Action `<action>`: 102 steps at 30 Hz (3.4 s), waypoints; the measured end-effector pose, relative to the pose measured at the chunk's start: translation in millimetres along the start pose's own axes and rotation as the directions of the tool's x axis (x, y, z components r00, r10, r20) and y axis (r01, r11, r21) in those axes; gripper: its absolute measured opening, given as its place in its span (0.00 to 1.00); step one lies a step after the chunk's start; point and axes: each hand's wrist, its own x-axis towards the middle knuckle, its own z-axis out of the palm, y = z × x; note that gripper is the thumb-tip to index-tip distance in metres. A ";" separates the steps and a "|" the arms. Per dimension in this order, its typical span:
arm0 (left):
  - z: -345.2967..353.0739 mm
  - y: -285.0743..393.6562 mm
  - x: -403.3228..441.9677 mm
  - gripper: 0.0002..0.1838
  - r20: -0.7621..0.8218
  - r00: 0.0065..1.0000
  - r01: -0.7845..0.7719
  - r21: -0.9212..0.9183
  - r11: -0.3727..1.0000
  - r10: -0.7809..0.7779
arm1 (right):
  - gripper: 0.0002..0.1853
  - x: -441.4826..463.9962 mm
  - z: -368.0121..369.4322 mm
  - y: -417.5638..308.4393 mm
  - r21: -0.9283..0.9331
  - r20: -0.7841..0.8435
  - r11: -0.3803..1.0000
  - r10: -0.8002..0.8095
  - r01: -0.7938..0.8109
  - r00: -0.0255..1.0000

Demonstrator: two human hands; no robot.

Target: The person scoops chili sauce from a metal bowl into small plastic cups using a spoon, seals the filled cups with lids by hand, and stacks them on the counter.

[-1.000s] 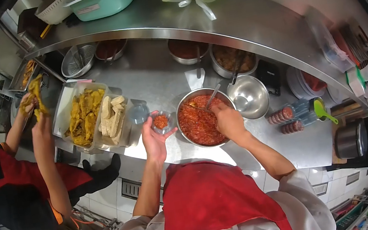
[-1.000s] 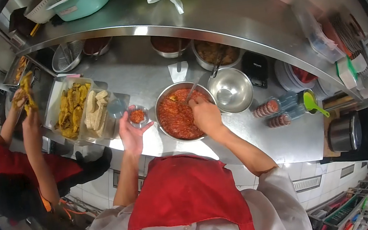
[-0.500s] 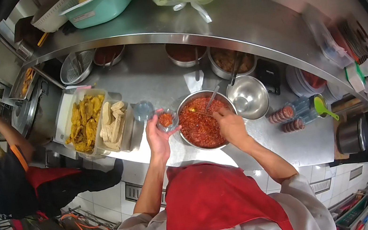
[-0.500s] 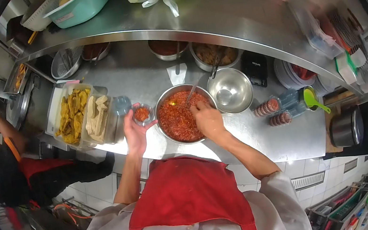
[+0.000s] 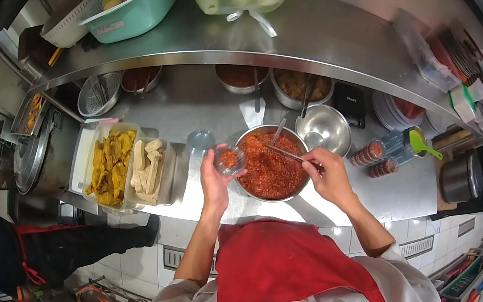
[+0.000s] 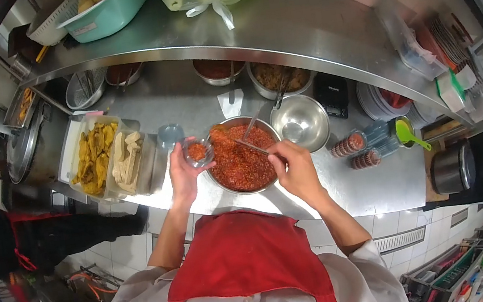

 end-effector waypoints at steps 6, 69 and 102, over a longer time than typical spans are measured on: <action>24.9 -9.7 11.2 0.31 0.109 0.991 0.089 -0.092 0.992 -0.079 | 0.11 -15.0 17.0 -2.7 -0.394 -0.051 0.876 -0.324 0.279 0.945; 114.9 -198.5 -64.8 0.33 0.341 0.432 0.224 0.856 0.466 -0.835 | 0.35 -222.2 -96.8 239.0 -0.067 -0.040 0.859 0.506 -0.508 0.862; 197.4 -373.6 -60.2 0.16 0.127 0.938 0.031 0.895 0.445 -0.322 | 0.14 -232.2 -82.6 297.2 0.114 -0.401 0.952 0.307 -0.286 0.863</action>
